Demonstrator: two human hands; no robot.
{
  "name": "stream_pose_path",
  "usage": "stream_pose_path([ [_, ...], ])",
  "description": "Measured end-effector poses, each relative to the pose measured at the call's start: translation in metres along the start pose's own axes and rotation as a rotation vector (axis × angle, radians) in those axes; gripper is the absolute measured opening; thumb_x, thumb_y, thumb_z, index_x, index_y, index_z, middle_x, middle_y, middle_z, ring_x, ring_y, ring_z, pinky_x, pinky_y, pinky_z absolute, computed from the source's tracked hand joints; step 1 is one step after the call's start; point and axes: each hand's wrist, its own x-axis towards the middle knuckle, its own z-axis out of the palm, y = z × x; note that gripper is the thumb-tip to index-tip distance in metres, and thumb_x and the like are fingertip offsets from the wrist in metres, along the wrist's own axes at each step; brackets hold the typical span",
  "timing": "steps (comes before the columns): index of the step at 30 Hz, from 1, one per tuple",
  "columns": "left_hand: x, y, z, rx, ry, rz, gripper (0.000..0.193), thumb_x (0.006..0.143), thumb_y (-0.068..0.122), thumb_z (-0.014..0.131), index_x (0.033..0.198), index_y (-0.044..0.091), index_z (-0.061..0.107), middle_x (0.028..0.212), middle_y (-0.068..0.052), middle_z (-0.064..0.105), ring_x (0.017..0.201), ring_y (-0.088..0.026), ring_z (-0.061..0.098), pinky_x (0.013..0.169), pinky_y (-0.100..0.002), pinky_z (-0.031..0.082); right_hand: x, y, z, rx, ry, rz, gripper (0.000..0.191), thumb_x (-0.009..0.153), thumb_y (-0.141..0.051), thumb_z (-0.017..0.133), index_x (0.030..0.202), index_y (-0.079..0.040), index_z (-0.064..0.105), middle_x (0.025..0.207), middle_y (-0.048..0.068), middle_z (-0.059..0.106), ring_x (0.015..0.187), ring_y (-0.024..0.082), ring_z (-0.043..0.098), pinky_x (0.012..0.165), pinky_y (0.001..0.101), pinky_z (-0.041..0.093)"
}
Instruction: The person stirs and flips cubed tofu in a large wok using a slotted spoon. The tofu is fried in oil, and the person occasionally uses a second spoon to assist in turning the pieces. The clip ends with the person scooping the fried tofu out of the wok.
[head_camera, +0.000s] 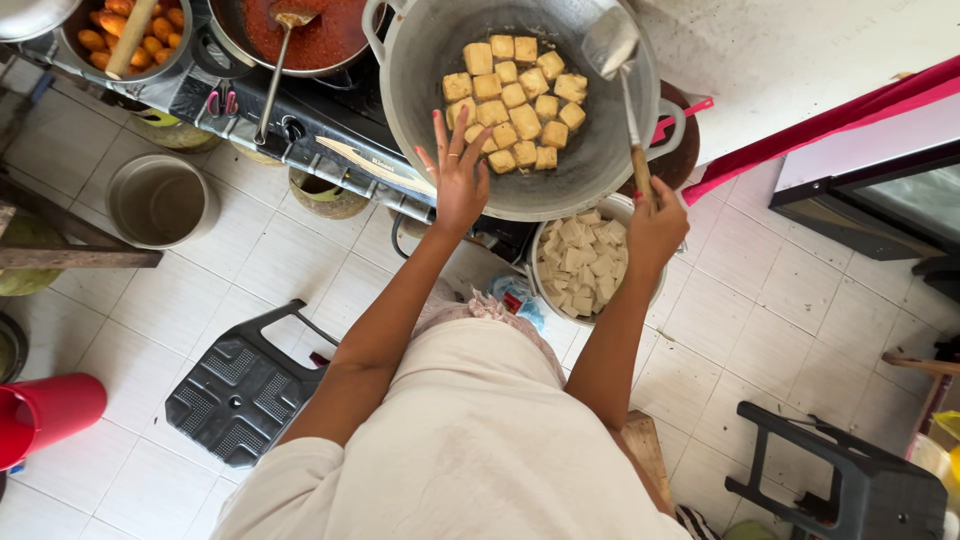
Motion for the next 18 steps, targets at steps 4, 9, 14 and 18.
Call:
stream_pose_path([
  [4, 0.006, 0.019, 0.001, -0.064, 0.018, 0.085, 0.051, 0.096, -0.003, 0.061, 0.14, 0.022, 0.066, 0.171, -0.001, 0.027, 0.161, -0.04, 0.007, 0.115, -0.083, -0.008, -0.014, -0.009, -0.022, -0.007, -0.02, 0.141, 0.033, 0.091, -0.01, 0.072, 0.124, -0.007, 0.073, 0.097, 0.016, 0.078, 0.083, 0.022, 0.076, 0.076, 0.0341, 0.057],
  [9, 0.007, 0.024, 0.009, -0.076, 0.023, 0.119, 0.053, 0.096, -0.006, 0.057, 0.142, 0.019, 0.065, 0.172, -0.001, 0.026, 0.162, -0.039, 0.006, 0.116, -0.08, -0.01, -0.024, -0.022, -0.035, 0.069, 0.03, 0.091, 0.03, 0.093, -0.008, 0.072, 0.123, -0.006, 0.075, 0.091, 0.014, 0.078, 0.078, 0.017, 0.073, 0.072, 0.0326, 0.055],
  [14, 0.016, 0.024, 0.015, -0.094, 0.007, 0.148, 0.053, 0.096, -0.007, 0.057, 0.139, 0.022, 0.066, 0.17, 0.001, 0.032, 0.163, -0.035, 0.01, 0.12, -0.078, -0.009, -0.03, -0.04, -0.027, 0.162, 0.1, 0.057, 0.03, 0.094, -0.009, 0.067, 0.124, -0.004, 0.071, 0.085, 0.011, 0.074, 0.073, 0.016, 0.069, 0.066, 0.0332, 0.054],
  [18, 0.015, 0.026, 0.017, -0.139, -0.022, 0.192, 0.053, 0.098, -0.007, 0.056, 0.143, 0.021, 0.064, 0.171, 0.001, 0.033, 0.164, -0.034, 0.01, 0.122, -0.077, -0.008, -0.019, -0.022, -0.007, -0.215, -0.39, 0.406, 0.036, 0.111, -0.034, 0.05, 0.114, -0.003, 0.068, 0.082, 0.014, 0.07, 0.068, 0.024, 0.066, 0.06, 0.0418, 0.051],
])
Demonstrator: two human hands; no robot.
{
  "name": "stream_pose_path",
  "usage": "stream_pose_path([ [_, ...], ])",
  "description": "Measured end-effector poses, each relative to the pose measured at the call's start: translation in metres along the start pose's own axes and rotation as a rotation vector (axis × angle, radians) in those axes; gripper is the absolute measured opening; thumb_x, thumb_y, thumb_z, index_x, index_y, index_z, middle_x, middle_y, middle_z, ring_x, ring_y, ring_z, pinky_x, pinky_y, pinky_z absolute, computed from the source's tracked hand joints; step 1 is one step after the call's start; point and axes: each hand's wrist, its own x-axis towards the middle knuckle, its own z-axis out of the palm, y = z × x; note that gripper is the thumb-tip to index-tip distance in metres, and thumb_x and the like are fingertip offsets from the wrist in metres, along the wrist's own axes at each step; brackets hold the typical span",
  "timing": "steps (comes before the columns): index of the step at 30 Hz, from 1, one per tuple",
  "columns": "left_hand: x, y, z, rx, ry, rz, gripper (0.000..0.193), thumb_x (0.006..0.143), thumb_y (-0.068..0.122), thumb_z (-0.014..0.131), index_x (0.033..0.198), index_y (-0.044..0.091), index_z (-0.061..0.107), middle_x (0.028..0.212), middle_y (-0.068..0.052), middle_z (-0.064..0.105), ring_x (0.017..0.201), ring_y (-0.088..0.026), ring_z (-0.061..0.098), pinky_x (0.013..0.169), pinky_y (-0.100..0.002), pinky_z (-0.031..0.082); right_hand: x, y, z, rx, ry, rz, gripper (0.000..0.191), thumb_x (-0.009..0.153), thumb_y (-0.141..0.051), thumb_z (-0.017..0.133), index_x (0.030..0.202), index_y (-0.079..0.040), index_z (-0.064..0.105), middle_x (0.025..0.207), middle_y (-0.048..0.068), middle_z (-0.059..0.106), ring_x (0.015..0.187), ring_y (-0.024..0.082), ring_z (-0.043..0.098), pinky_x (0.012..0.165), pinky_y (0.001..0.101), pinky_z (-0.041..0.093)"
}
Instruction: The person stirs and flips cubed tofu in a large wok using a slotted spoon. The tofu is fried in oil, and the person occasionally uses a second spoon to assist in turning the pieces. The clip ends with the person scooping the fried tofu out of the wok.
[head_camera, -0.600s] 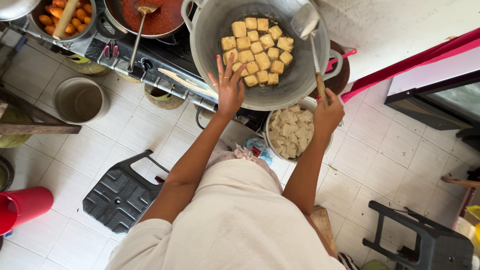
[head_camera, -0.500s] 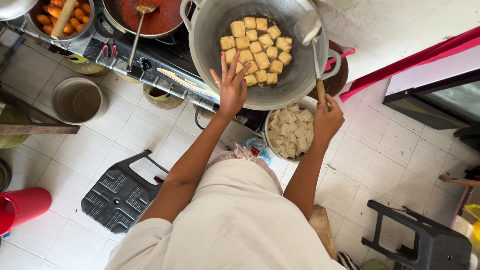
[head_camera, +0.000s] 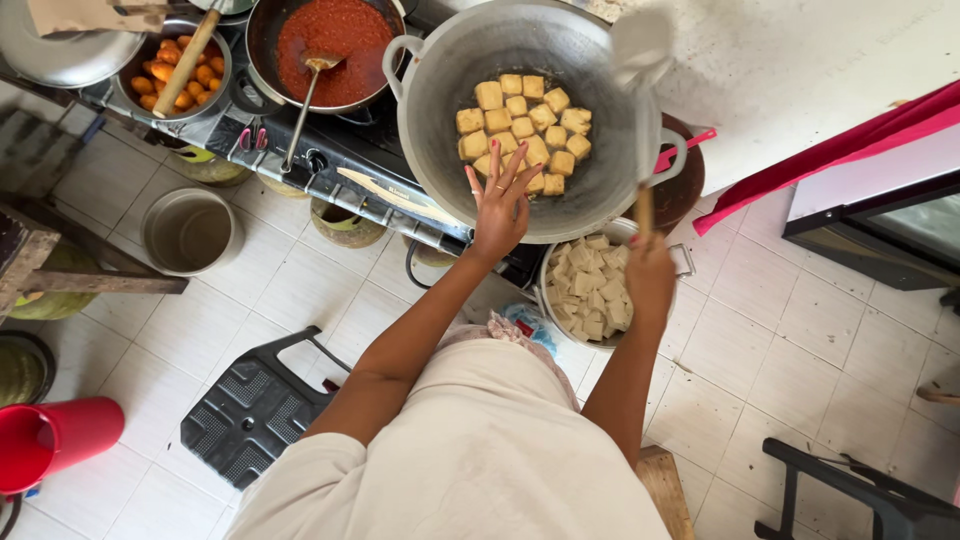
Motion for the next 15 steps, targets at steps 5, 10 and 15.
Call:
stream_pose_path([
  [5, 0.0, -0.003, -0.002, 0.021, -0.019, -0.045, 0.054, 0.094, -0.004, 0.058, 0.143, 0.019, 0.062, 0.17, -0.003, 0.028, 0.162, -0.038, 0.006, 0.118, -0.078, -0.005, 0.009, 0.026, 0.024, 0.016, 0.057, -0.189, 0.037, 0.096, -0.034, 0.064, 0.114, -0.003, 0.074, 0.078, 0.013, 0.071, 0.072, 0.024, 0.068, 0.067, 0.0413, 0.05],
  [10, 0.0, -0.004, -0.008, 0.055, 0.008, -0.042, 0.054, 0.095, -0.005, 0.056, 0.142, 0.02, 0.063, 0.172, -0.003, 0.025, 0.162, -0.038, 0.004, 0.118, -0.079, -0.007, 0.01, 0.017, 0.023, 0.255, 0.091, -0.205, 0.03, 0.096, -0.026, 0.066, 0.116, -0.004, 0.069, 0.083, 0.013, 0.071, 0.073, 0.024, 0.068, 0.067, 0.0395, 0.051],
  [15, 0.001, -0.001, -0.01, 0.041, 0.028, -0.025, 0.055, 0.095, -0.006, 0.055, 0.143, 0.02, 0.063, 0.172, -0.002, 0.025, 0.163, -0.037, 0.005, 0.118, -0.079, -0.007, 0.003, 0.006, 0.019, 0.247, 0.181, -0.386, 0.023, 0.09, -0.011, 0.075, 0.11, -0.001, 0.068, 0.095, 0.012, 0.075, 0.08, 0.018, 0.069, 0.072, 0.0338, 0.052],
])
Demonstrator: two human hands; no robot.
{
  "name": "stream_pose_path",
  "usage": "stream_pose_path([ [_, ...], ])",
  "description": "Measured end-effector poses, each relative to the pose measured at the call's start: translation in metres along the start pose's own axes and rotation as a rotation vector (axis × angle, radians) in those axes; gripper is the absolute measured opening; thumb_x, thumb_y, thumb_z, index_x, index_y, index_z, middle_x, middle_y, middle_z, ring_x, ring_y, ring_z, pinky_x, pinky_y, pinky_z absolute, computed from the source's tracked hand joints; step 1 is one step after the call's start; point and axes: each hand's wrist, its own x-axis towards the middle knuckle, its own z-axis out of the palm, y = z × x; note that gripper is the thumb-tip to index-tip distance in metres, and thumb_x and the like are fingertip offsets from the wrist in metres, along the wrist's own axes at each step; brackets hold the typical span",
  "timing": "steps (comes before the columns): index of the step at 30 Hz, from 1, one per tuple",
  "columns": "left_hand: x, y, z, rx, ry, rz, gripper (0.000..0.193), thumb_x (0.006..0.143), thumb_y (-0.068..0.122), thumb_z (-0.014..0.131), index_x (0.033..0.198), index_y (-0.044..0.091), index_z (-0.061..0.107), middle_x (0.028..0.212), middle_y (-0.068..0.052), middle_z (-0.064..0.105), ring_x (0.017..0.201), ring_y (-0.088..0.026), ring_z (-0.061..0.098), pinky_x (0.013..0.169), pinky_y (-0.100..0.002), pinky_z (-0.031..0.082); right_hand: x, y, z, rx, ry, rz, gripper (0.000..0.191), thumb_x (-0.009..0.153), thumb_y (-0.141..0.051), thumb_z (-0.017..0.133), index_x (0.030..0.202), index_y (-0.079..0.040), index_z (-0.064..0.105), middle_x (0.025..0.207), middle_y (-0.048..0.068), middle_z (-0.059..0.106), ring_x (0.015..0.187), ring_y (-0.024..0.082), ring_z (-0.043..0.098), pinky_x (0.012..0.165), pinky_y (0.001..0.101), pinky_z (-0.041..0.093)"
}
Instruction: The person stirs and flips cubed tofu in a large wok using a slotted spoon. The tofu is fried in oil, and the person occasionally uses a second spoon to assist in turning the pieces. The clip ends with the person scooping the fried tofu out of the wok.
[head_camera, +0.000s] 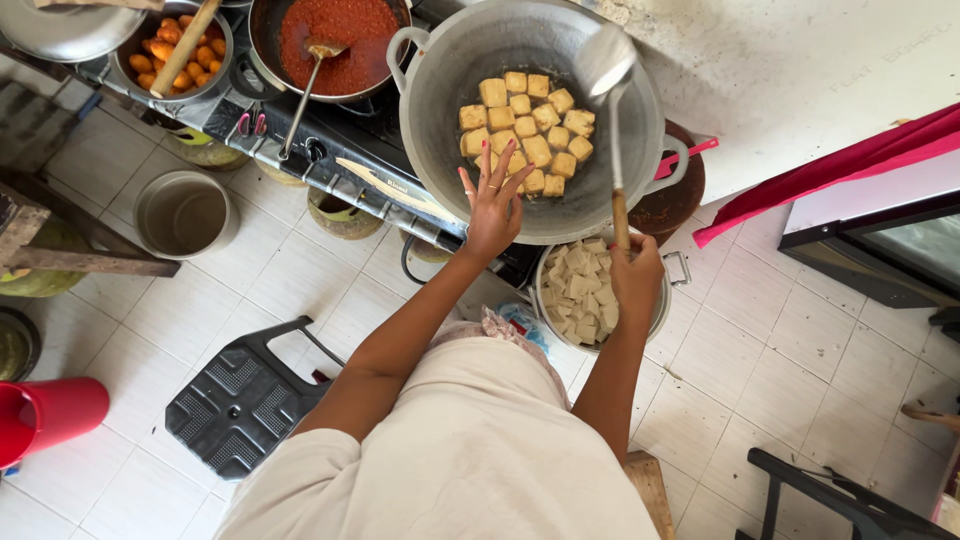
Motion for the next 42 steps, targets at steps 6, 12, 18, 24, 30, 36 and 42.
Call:
stream_pose_path([
  [6, -0.004, 0.001, -0.007, -0.008, -0.015, -0.008, 0.059, 0.094, -0.007, 0.054, 0.144, 0.022, 0.063, 0.171, -0.002, 0.026, 0.163, -0.037, 0.006, 0.119, -0.079, -0.007, -0.017, -0.016, -0.01, 0.08, -0.099, 0.275, 0.023, 0.093, -0.012, 0.066, 0.115, -0.006, 0.068, 0.086, 0.007, 0.076, 0.063, 0.014, 0.062, 0.06, 0.0324, 0.048],
  [12, -0.014, 0.005, -0.002, -0.021, -0.044, -0.003, 0.058, 0.094, -0.008, 0.055, 0.144, 0.021, 0.063, 0.171, -0.002, 0.026, 0.162, -0.038, 0.005, 0.118, -0.08, -0.008, -0.02, -0.016, -0.015, 0.031, -0.122, 0.2, 0.028, 0.092, -0.01, 0.066, 0.119, -0.007, 0.066, 0.083, 0.004, 0.078, 0.066, 0.009, 0.065, 0.06, 0.0266, 0.046],
  [18, -0.021, 0.004, -0.005, -0.008, -0.063, -0.021, 0.059, 0.093, -0.007, 0.054, 0.144, 0.021, 0.063, 0.171, -0.003, 0.026, 0.162, -0.039, 0.004, 0.117, -0.08, -0.007, -0.027, -0.015, -0.014, 0.073, -0.077, 0.219, 0.031, 0.093, -0.01, 0.067, 0.124, -0.007, 0.069, 0.088, 0.006, 0.077, 0.068, 0.013, 0.062, 0.061, 0.0286, 0.045],
  [24, -0.023, 0.005, -0.004, 0.025, -0.069, -0.032, 0.057, 0.093, -0.006, 0.056, 0.143, 0.021, 0.064, 0.172, -0.002, 0.026, 0.162, -0.039, 0.004, 0.118, -0.08, -0.005, -0.03, -0.023, -0.016, -0.065, -0.052, 0.163, 0.033, 0.095, -0.014, 0.069, 0.127, -0.011, 0.065, 0.091, 0.01, 0.077, 0.083, 0.02, 0.073, 0.073, 0.0349, 0.051],
  [30, -0.034, -0.003, 0.001, 0.071, -0.055, -0.058, 0.054, 0.093, -0.006, 0.056, 0.14, 0.018, 0.066, 0.172, -0.008, 0.021, 0.16, -0.044, 0.002, 0.115, -0.083, -0.005, -0.038, -0.005, -0.017, -0.221, -0.077, 0.101, 0.031, 0.089, -0.015, 0.076, 0.12, -0.01, 0.07, 0.103, 0.018, 0.075, 0.092, 0.032, 0.072, 0.081, 0.0415, 0.054],
  [36, -0.031, -0.008, 0.003, 0.125, 0.029, -0.088, 0.059, 0.089, -0.012, 0.053, 0.137, 0.019, 0.069, 0.173, -0.007, 0.015, 0.159, -0.046, -0.003, 0.111, -0.087, -0.002, -0.037, -0.015, -0.021, -0.335, -0.086, 0.093, 0.033, 0.088, -0.016, 0.077, 0.12, -0.009, 0.07, 0.103, 0.018, 0.074, 0.094, 0.038, 0.069, 0.082, 0.0464, 0.051],
  [42, -0.035, -0.01, 0.013, 0.115, 0.059, -0.079, 0.062, 0.089, -0.012, 0.055, 0.14, 0.021, 0.068, 0.174, -0.005, 0.013, 0.16, -0.044, -0.004, 0.111, -0.087, -0.002, -0.042, -0.024, -0.026, -0.249, -0.121, 0.189, 0.033, 0.088, -0.016, 0.075, 0.121, -0.013, 0.07, 0.105, 0.013, 0.074, 0.091, 0.032, 0.073, 0.08, 0.043, 0.053],
])
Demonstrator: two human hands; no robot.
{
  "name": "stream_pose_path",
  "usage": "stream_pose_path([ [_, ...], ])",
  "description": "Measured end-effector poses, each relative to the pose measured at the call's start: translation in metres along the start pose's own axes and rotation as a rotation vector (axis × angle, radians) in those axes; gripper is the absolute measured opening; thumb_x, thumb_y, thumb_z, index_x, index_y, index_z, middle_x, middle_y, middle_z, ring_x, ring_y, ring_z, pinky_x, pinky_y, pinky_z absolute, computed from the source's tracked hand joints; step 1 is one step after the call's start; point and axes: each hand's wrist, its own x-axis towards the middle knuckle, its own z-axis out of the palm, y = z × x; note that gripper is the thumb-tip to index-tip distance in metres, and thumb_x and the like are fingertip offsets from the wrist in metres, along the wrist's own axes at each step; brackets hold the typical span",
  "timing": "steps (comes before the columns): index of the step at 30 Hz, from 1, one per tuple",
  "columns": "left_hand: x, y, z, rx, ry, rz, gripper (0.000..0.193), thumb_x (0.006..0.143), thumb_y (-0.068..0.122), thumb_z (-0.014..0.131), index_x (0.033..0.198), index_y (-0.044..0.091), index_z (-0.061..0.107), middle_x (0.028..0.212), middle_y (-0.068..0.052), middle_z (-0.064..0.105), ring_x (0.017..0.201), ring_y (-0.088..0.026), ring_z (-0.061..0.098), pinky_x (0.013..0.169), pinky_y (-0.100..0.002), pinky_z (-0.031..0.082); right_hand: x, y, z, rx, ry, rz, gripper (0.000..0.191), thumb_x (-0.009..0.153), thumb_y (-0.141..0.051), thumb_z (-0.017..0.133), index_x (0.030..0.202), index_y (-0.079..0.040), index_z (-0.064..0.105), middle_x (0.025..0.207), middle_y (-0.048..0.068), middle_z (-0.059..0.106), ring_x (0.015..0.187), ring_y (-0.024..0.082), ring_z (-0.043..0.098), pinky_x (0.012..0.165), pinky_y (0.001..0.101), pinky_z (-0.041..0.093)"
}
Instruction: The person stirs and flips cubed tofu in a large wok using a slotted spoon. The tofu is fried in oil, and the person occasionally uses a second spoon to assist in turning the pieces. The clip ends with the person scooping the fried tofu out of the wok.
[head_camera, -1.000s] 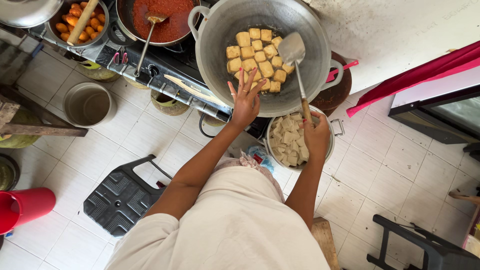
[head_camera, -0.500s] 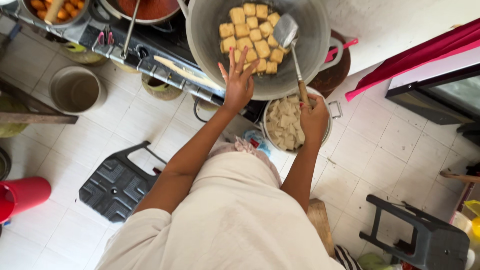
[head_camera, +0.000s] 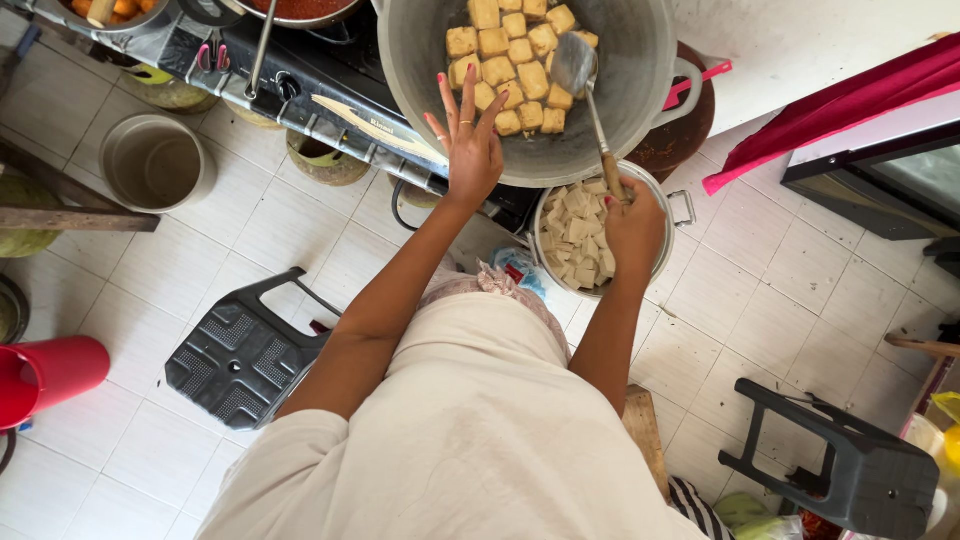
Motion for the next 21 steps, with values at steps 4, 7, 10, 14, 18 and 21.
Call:
stream_pose_path([
  [4, -0.001, -0.003, 0.003, -0.003, 0.002, -0.018, 0.062, 0.088, -0.012, 0.055, 0.139, 0.02, 0.068, 0.173, -0.005, 0.014, 0.16, -0.044, -0.004, 0.112, -0.087, -0.003, 0.001, 0.006, 0.002, 0.009, 0.027, -0.152, 0.033, 0.087, -0.014, 0.077, 0.119, -0.01, 0.071, 0.107, 0.015, 0.075, 0.094, 0.033, 0.072, 0.082, 0.0429, 0.053],
  [7, -0.003, -0.008, 0.003, 0.023, 0.037, -0.021, 0.063, 0.088, -0.013, 0.054, 0.138, 0.021, 0.068, 0.174, -0.003, 0.015, 0.161, -0.042, -0.004, 0.113, -0.087, -0.004, -0.002, 0.012, 0.009, -0.064, 0.052, -0.205, 0.033, 0.085, -0.011, 0.079, 0.117, -0.008, 0.073, 0.108, 0.017, 0.074, 0.095, 0.037, 0.07, 0.082, 0.0451, 0.052],
  [10, -0.004, -0.015, 0.003, 0.038, 0.07, -0.027, 0.062, 0.089, -0.012, 0.054, 0.139, 0.022, 0.068, 0.174, -0.002, 0.015, 0.161, -0.042, -0.004, 0.114, -0.086, -0.005, -0.002, 0.018, 0.014, -0.084, 0.057, -0.198, 0.033, 0.087, -0.012, 0.078, 0.119, -0.008, 0.073, 0.107, 0.016, 0.075, 0.096, 0.036, 0.07, 0.083, 0.0455, 0.052],
  [14, -0.008, -0.017, 0.005, 0.04, 0.051, -0.059, 0.062, 0.088, -0.012, 0.055, 0.138, 0.021, 0.068, 0.174, -0.004, 0.016, 0.16, -0.043, -0.004, 0.113, -0.086, -0.005, 0.001, 0.021, 0.013, -0.018, 0.043, -0.186, 0.033, 0.089, -0.012, 0.076, 0.122, -0.009, 0.072, 0.105, 0.015, 0.076, 0.094, 0.032, 0.073, 0.082, 0.0433, 0.054],
  [18, -0.013, -0.012, 0.007, 0.015, 0.023, -0.065, 0.062, 0.088, -0.012, 0.055, 0.138, 0.021, 0.068, 0.174, -0.004, 0.016, 0.161, -0.043, -0.003, 0.114, -0.086, -0.004, -0.002, 0.012, 0.02, 0.061, -0.045, -0.174, 0.034, 0.089, -0.012, 0.074, 0.123, -0.012, 0.07, 0.107, 0.011, 0.077, 0.087, 0.023, 0.075, 0.073, 0.0371, 0.057],
  [21, -0.012, -0.011, 0.008, 0.014, 0.038, -0.052, 0.062, 0.088, -0.011, 0.055, 0.139, 0.021, 0.068, 0.173, -0.004, 0.017, 0.16, -0.043, -0.002, 0.113, -0.086, -0.005, -0.007, 0.005, 0.029, -0.015, -0.087, -0.182, 0.033, 0.092, -0.013, 0.075, 0.125, -0.011, 0.072, 0.099, 0.014, 0.077, 0.081, 0.022, 0.073, 0.073, 0.0372, 0.056],
])
